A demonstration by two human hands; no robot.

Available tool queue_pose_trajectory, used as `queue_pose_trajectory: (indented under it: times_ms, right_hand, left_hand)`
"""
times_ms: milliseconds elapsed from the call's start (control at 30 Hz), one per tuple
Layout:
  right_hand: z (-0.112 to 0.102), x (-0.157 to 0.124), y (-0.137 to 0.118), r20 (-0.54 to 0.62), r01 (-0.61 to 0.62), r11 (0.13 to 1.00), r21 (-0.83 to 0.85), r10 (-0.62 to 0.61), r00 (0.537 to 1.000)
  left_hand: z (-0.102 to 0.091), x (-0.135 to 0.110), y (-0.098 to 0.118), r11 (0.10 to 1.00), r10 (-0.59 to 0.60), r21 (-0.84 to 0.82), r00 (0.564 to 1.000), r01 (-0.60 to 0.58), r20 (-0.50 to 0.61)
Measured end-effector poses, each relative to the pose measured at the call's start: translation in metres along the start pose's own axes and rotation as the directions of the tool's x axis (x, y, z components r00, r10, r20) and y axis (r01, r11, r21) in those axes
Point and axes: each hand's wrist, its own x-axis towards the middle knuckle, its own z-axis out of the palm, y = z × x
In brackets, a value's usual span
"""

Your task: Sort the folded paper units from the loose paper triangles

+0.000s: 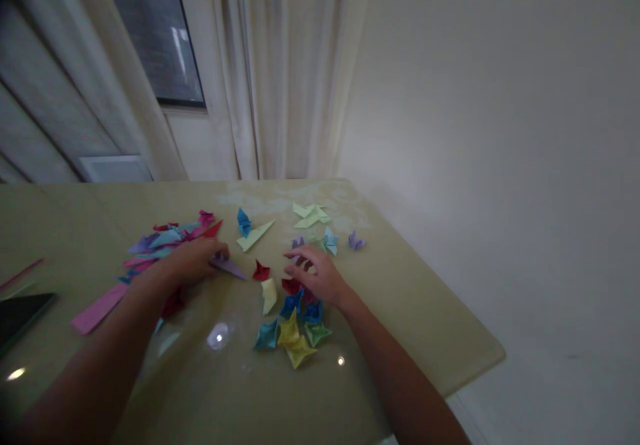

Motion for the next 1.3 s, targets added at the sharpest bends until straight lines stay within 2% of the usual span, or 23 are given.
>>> queue_pose_trajectory:
  times_ms: [67,133,233,333,400,500,600,700,800,867,933,1000,1067,1100,1200,1300]
  right_hand:
    - [0.004,-0.002,-0.005,0.104,0.072,0.997,-0.023,-0.069,0.992]
    - [0.005,-0.003,-0.009,0.155,0.097,0.995,-0.025,-0.092,0.984]
    - [0.005,-0.003,-0.01,0.122,0.08,0.996,-0.029,-0.076,0.99]
    - [0.005,-0.002,-0.008,0.081,0.073,0.996,-0.046,-0.069,0.994]
    - [0.004,-0.002,-0.007,0.079,0.064,0.996,-0.06,-0.059,0.995]
    - [0.003,-0.002,-0.01,0.109,0.074,0.995,-0.063,-0.067,0.992]
    - [0.004,-0.005,-0.019,0.237,0.132,0.99,-0.046,-0.118,0.964]
    - [0.011,-0.01,-0.027,0.373,0.232,0.963,-0.137,-0.167,0.913]
    - [0.021,-0.014,-0.027,0.45,0.324,0.904,-0.278,-0.175,0.876]
    - [0.026,-0.015,-0.023,0.459,0.353,0.871,-0.342,-0.172,0.872]
    - [0.027,-0.013,-0.019,0.384,0.334,0.867,-0.369,-0.185,0.905]
    - [0.023,-0.011,-0.016,0.217,0.256,0.912,-0.322,-0.192,0.957]
    - [0.018,-0.008,-0.016,0.024,0.177,0.968,-0.177,-0.175,0.984]
    - [0.015,-0.007,-0.016,-0.054,0.158,0.984,-0.087,-0.163,0.985]
    - [0.01,-0.004,-0.015,-0.198,0.174,0.979,0.108,-0.15,0.969]
    - [0.006,0.001,-0.01,-0.32,0.155,0.965,0.213,-0.081,0.944]
  left_hand:
    - [0.003,0.003,0.003,1.0,0.012,0.01,1.0,-0.012,0.002]
    - [0.006,0.004,0.005,1.0,0.016,0.01,1.0,-0.015,-0.023]
    - [0.008,0.004,0.003,0.999,0.021,-0.038,0.999,-0.022,-0.047]
    - [0.009,0.003,0.001,0.995,0.028,-0.098,1.0,-0.027,0.002]
    - [0.009,0.002,0.002,0.996,0.03,-0.087,0.999,-0.027,0.032]
    - [0.008,0.001,0.004,0.998,0.043,-0.055,0.999,-0.042,0.015]
    - [0.009,0.003,0.005,0.998,0.046,-0.05,0.999,-0.047,-0.022]
    - [0.012,0.006,0.007,0.998,0.049,-0.036,0.997,-0.051,-0.057]
    - [0.013,0.009,0.009,0.998,0.057,-0.004,0.993,-0.058,-0.1]
    - [0.009,0.009,0.01,0.998,0.067,0.011,0.986,-0.066,-0.151]
    - [-0.002,0.007,0.013,0.995,0.094,-0.015,0.968,-0.1,-0.233]
    - [-0.019,0.0,0.024,0.98,0.133,-0.092,0.928,-0.174,-0.347]
    - [-0.037,-0.012,0.044,0.939,0.178,-0.191,0.881,-0.285,-0.439]
    - [-0.044,-0.019,0.058,0.91,0.213,-0.23,0.863,-0.346,-0.458]
    - [-0.053,-0.037,0.102,0.84,0.358,-0.266,0.851,-0.473,-0.384]
    - [-0.04,-0.037,0.126,0.834,0.345,-0.296,0.859,-0.465,-0.377]
